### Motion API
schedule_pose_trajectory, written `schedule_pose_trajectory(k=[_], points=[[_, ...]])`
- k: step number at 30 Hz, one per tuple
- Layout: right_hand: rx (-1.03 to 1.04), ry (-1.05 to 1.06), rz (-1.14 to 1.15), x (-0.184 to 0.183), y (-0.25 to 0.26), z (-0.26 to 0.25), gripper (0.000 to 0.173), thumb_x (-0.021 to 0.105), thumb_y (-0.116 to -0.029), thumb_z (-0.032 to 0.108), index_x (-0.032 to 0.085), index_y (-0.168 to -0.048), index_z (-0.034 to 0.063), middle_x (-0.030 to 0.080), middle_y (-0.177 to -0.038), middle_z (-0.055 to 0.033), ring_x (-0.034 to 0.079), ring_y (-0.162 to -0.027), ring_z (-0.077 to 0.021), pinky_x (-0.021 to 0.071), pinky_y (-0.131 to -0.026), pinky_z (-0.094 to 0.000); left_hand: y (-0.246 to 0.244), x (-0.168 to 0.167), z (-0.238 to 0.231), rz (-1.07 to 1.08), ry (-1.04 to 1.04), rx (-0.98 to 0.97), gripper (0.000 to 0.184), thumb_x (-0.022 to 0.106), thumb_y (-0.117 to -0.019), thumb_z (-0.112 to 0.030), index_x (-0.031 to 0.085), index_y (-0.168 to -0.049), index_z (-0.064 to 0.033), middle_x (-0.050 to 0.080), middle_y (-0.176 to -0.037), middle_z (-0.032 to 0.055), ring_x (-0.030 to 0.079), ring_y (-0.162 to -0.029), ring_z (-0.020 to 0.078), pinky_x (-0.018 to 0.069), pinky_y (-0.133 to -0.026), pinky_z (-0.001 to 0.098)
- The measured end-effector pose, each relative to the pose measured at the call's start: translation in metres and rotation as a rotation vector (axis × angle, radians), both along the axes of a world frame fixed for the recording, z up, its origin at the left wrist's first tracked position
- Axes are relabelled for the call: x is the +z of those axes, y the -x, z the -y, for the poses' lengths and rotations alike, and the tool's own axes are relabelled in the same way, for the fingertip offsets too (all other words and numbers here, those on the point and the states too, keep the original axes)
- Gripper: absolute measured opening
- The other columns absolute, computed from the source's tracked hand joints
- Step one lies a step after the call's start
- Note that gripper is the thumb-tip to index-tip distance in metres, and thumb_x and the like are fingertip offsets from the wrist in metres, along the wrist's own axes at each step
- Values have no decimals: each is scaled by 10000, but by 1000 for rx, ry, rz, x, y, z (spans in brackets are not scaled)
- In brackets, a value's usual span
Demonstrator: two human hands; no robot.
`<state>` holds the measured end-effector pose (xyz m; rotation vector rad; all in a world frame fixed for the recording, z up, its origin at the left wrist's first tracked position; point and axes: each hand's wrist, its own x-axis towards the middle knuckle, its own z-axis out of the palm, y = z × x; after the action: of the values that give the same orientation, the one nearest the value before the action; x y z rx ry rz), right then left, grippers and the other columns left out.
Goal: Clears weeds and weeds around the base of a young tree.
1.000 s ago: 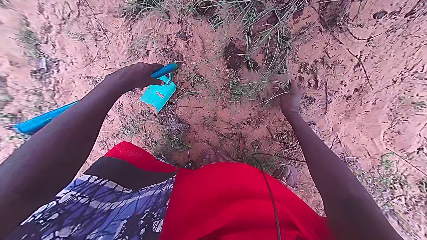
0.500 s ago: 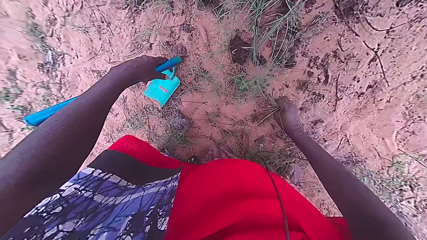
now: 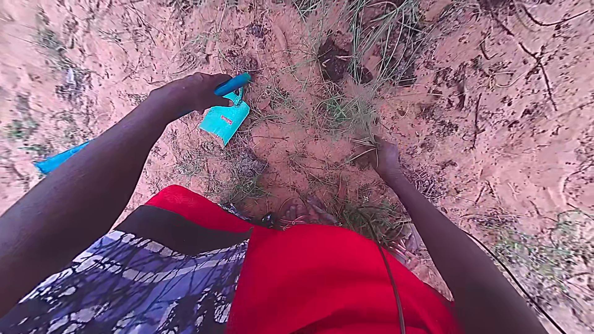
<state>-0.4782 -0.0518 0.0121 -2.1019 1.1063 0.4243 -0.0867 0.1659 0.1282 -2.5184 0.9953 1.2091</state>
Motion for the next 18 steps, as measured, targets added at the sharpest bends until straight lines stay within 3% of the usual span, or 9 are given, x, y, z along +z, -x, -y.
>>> schedule_pose_trajectory(k=[2,5,8,10,13,15,18], points=[[54,48,9,9,21,-15,208,533,-999,10,659,-1129,-91,689,-1038,-347,665,-1046,-540,472,-890,-698,1,1,0,-4,-3,14,516,655,-1014,-236,469,-1479,-113,615,-1191,348,637,-959,538,491,-793,701],[143,151,137,29,50,-23,236,513,-1002,14,686,-1067,-133,700,-948,-353,694,-940,-549,496,-819,-688,-2,0,-2,0,-6,-8,520,652,-1016,-258,467,-1482,-119,625,-1171,342,642,-961,533,495,-796,698],[235,211,267,52,62,-28,160,563,-941,-4,673,-923,-119,678,-781,-303,703,-745,-506,517,-640,-631,-5,0,-2,-2,-1,-11,531,658,-1011,-256,467,-1487,-117,625,-1187,340,639,-992,535,490,-811,702],[268,202,281,71,67,-33,195,587,-963,53,656,-898,-118,650,-727,-288,690,-690,-490,509,-595,-601,-4,-1,-2,-8,3,-2,535,662,-1009,-249,465,-1488,-116,623,-1175,343,639,-973,533,489,-794,701],[351,268,352,93,76,-31,174,574,-908,48,648,-845,-96,616,-657,-250,662,-591,-456,484,-502,-556,-5,-1,-3,8,-5,-8,568,668,-1007,-260,447,-1514,-130,623,-1209,338,631,-1035,548,470,-834,730],[471,358,467,108,84,-35,179,498,-847,55,641,-784,-33,586,-591,-186,618,-491,-370,445,-424,-472,-8,-2,-4,15,-3,-24,567,670,-1007,-261,449,-1513,-131,626,-1221,334,627,-1071,548,459,-867,740],[642,399,619,133,97,-58,258,417,-947,164,579,-753,117,493,-528,-40,531,-470,-213,424,-451,-335,-9,-5,-5,12,-1,-35,540,669,-1007,-260,469,-1491,-130,637,-1177,330,638,-1020,540,470,-842,729]])
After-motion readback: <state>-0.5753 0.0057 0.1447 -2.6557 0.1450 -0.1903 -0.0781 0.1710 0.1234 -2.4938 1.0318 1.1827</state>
